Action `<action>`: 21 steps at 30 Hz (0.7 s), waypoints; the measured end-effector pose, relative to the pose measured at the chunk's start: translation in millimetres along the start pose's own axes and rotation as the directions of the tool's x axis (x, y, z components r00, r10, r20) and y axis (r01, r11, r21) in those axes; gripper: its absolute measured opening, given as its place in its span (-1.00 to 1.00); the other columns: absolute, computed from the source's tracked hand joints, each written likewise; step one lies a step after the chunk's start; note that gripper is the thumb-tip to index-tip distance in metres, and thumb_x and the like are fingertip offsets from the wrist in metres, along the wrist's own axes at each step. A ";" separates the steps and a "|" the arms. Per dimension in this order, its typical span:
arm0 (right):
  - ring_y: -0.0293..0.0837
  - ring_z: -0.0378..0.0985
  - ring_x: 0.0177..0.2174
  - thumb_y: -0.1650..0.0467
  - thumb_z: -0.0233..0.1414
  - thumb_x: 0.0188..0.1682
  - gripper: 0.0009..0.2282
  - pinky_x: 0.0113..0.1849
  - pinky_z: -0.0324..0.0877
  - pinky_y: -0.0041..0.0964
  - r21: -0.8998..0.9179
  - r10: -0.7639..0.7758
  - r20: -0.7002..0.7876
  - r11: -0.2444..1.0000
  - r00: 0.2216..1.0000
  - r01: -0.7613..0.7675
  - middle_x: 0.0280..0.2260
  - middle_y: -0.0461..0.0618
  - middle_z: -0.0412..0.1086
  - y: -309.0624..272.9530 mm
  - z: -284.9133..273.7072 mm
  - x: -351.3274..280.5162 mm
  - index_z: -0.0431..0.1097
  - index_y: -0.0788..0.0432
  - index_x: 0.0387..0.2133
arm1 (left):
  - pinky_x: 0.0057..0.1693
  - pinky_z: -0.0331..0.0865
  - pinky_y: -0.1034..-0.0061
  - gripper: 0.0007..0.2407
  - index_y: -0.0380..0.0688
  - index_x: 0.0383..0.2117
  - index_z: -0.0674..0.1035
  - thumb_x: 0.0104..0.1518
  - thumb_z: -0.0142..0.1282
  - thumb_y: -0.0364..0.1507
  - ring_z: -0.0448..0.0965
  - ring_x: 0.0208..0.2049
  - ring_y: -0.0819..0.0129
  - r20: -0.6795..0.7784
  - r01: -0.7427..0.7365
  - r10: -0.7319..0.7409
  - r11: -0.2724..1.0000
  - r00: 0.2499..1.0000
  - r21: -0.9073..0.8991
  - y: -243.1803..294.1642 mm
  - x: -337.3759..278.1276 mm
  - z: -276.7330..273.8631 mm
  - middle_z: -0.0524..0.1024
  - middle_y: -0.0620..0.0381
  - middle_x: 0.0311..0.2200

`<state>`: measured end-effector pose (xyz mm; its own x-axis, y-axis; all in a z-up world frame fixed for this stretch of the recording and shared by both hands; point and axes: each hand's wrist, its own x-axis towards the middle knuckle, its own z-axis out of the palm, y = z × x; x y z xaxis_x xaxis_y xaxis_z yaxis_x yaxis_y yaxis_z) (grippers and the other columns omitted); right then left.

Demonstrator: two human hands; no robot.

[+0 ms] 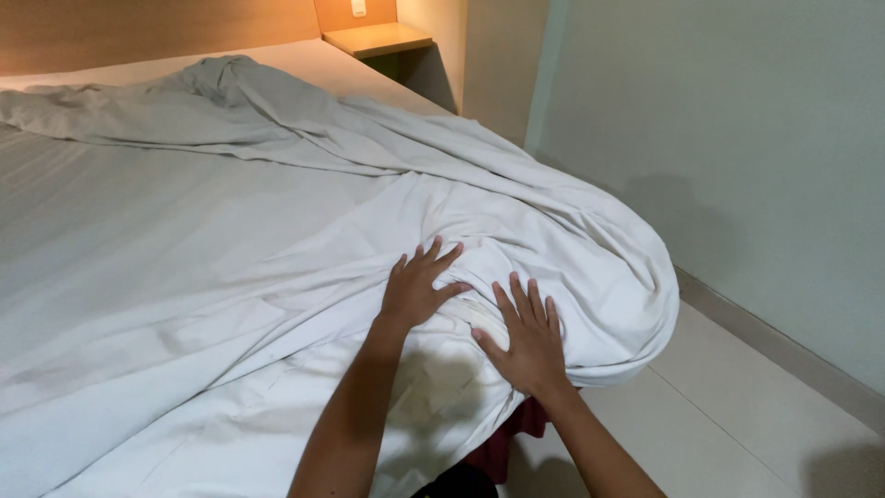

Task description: The person smooths and folds a white bedsheet over a mattress, tucking the edges under the mattress and adjusting the fabric to create a neat appearance. The person works around the bed, pulling and smoothing the sheet by hand.

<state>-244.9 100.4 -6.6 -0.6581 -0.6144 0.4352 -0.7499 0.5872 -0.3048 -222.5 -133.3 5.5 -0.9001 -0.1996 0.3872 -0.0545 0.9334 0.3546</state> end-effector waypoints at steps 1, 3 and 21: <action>0.16 -0.28 0.39 0.01 -0.01 -0.01 -0.29 0.28 -0.35 0.17 0.002 -0.003 0.002 1.000 1.000 0.003 0.43 0.07 -0.20 -1.4 -3.1 1.1 0.00 -0.01 0.38 | 0.37 0.05 -0.05 -0.35 0.42 0.34 0.32 0.04 0.12 0.11 0.15 0.39 -0.10 -0.001 0.004 -0.004 1.000 1.000 0.001 -1.2 -2.1 -0.1 0.15 -0.01 0.41; 0.17 -0.28 0.39 -0.01 0.00 0.00 -0.29 0.30 -0.37 0.18 -0.057 -0.002 0.081 0.998 0.997 0.007 0.42 0.10 -0.18 -2.4 -10.9 4.5 0.02 0.00 0.38 | 0.39 0.00 -0.02 -0.37 0.39 0.34 0.32 0.08 0.12 0.09 0.12 0.41 -0.03 0.020 0.005 -0.003 0.999 1.000 -0.054 -2.0 -3.0 -0.5 0.14 0.00 0.42; 0.29 -0.20 0.36 0.13 0.14 -0.07 -0.20 0.29 -0.26 0.13 0.041 -0.131 -0.027 0.990 0.991 0.132 0.38 0.41 -0.19 0.5 8.9 23.4 -0.03 0.33 0.34 | 0.46 -0.18 0.10 -0.40 0.37 0.37 0.26 0.15 0.09 -0.01 -0.02 0.48 0.21 0.147 0.087 -0.065 0.985 0.987 -0.152 -5.4 -8.5 -16.0 0.04 0.23 0.47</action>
<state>-261.2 81.7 -4.2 -0.5519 -0.6718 0.4940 -0.8325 0.4788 -0.2788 -207.6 -141.4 14.0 -0.9485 -0.2136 0.2340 -0.0665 0.8564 0.5120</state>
